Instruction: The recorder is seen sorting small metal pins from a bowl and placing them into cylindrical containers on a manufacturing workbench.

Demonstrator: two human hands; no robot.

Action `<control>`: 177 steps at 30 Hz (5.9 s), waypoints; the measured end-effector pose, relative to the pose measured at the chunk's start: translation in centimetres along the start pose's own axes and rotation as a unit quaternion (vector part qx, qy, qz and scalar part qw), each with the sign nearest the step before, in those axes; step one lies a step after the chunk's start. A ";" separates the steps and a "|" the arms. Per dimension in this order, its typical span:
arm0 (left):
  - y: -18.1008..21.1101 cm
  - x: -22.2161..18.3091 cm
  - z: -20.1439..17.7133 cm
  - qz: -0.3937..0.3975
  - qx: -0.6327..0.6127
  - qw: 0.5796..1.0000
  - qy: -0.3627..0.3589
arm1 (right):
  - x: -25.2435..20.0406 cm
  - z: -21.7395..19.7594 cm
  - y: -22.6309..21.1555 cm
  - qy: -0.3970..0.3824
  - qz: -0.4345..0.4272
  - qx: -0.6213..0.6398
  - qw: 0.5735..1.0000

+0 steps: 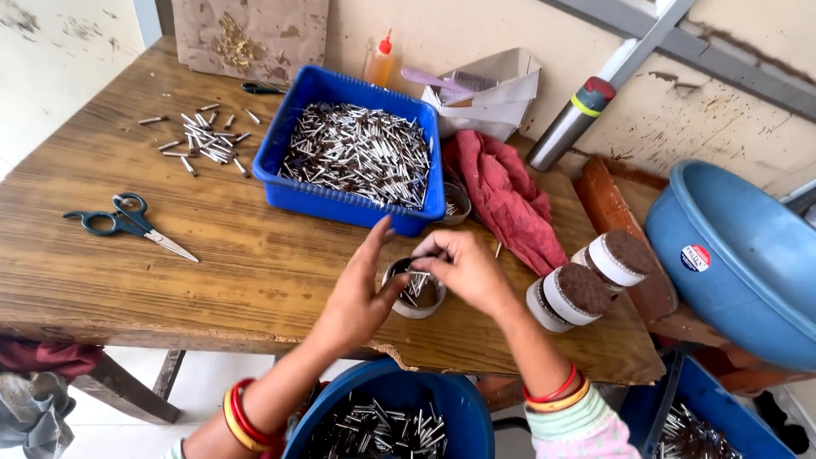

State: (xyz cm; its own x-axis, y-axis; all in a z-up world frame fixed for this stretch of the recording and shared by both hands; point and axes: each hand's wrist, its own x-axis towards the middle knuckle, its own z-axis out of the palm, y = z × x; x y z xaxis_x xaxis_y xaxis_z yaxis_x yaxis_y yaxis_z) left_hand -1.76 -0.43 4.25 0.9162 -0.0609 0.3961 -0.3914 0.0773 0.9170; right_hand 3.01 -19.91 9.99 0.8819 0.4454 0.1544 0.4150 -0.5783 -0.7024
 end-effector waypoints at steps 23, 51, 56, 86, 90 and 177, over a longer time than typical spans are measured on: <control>-3.7 0.3 -2.8 -0.274 -0.483 0.824 0.110 | -3.5 -1.7 -0.8 0.057 -0.030 -0.393 0.917; -6.4 1.4 1.1 -0.272 -0.519 0.790 0.179 | 3.1 2.1 -1.2 -0.175 -0.062 -0.467 0.865; -6.1 2.4 1.8 -0.292 -0.569 0.748 0.175 | 3.4 1.7 -4.3 -0.171 0.005 -0.376 0.911; -6.3 0.5 -2.6 -0.260 -0.562 0.753 0.224 | 3.3 -1.0 -7.3 0.046 -0.002 -0.427 0.903; -6.0 -0.2 -2.8 -0.270 -0.565 0.746 0.225 | -0.6 2.2 -2.8 -0.218 0.086 -0.437 0.869; -11.6 -25.3 6.1 -0.544 -0.519 0.654 0.093 | -24.5 16.8 1.3 0.114 -0.069 -0.063 0.989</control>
State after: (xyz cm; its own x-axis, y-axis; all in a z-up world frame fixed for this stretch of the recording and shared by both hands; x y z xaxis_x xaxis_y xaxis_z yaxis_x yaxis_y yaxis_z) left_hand -20.95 -5.87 -16.18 0.6365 -0.5267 -0.5634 0.6805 0.7273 0.0889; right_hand -21.80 -20.03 -6.36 0.8365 0.3686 0.4054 0.5468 -0.6100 -0.5736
